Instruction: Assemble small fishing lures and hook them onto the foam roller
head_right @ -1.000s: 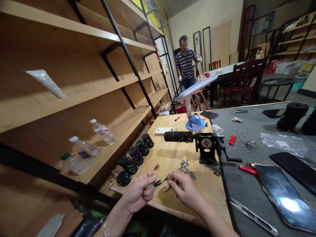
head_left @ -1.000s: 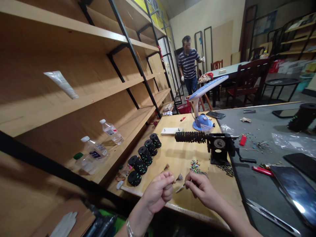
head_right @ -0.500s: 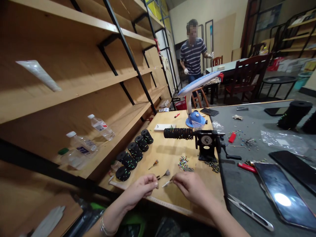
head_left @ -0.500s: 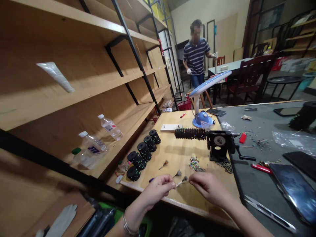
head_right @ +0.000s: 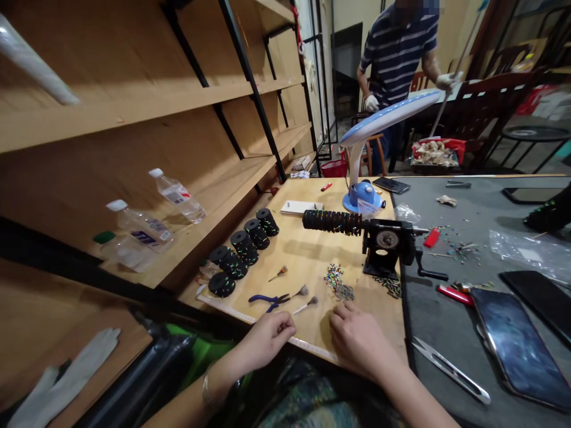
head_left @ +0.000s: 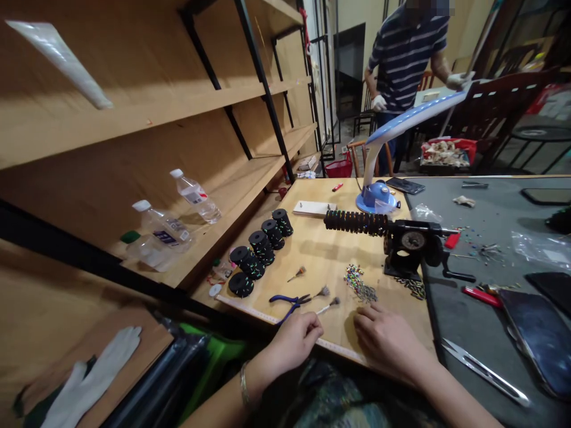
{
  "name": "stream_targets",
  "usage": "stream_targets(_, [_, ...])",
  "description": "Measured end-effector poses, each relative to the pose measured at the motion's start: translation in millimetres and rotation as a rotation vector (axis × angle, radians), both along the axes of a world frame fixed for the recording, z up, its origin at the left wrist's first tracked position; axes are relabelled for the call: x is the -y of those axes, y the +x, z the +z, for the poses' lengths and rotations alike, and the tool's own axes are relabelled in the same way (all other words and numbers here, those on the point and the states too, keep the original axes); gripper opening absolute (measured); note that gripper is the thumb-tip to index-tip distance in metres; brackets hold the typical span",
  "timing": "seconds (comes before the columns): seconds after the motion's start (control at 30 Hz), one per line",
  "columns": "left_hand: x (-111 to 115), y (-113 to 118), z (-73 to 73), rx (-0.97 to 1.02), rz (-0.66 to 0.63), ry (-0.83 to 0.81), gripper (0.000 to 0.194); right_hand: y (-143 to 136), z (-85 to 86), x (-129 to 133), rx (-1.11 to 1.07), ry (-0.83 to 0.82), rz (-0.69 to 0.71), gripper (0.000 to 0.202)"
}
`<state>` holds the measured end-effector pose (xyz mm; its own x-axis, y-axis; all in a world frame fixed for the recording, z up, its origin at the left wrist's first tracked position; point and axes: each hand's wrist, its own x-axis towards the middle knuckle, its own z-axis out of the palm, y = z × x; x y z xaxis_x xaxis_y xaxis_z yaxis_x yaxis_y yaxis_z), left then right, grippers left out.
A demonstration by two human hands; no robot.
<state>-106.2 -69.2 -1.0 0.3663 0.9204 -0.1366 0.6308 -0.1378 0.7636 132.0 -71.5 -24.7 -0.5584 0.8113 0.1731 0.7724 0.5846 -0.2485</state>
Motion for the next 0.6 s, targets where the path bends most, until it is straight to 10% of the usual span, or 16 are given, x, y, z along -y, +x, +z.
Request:
stream_targets(0.37, [-1.5,8.6,-10.2,0.090,-0.045,0.102,0.017,-53.8,13.5,5.8,-0.581,-0.410,0.033,0.035])
stream_targets(0.6, [-2.4,-17.9,-17.9,0.109,-0.010,0.028,0.016,-62.8,-17.9,6.4,-0.301,-0.382,-0.023,0.025])
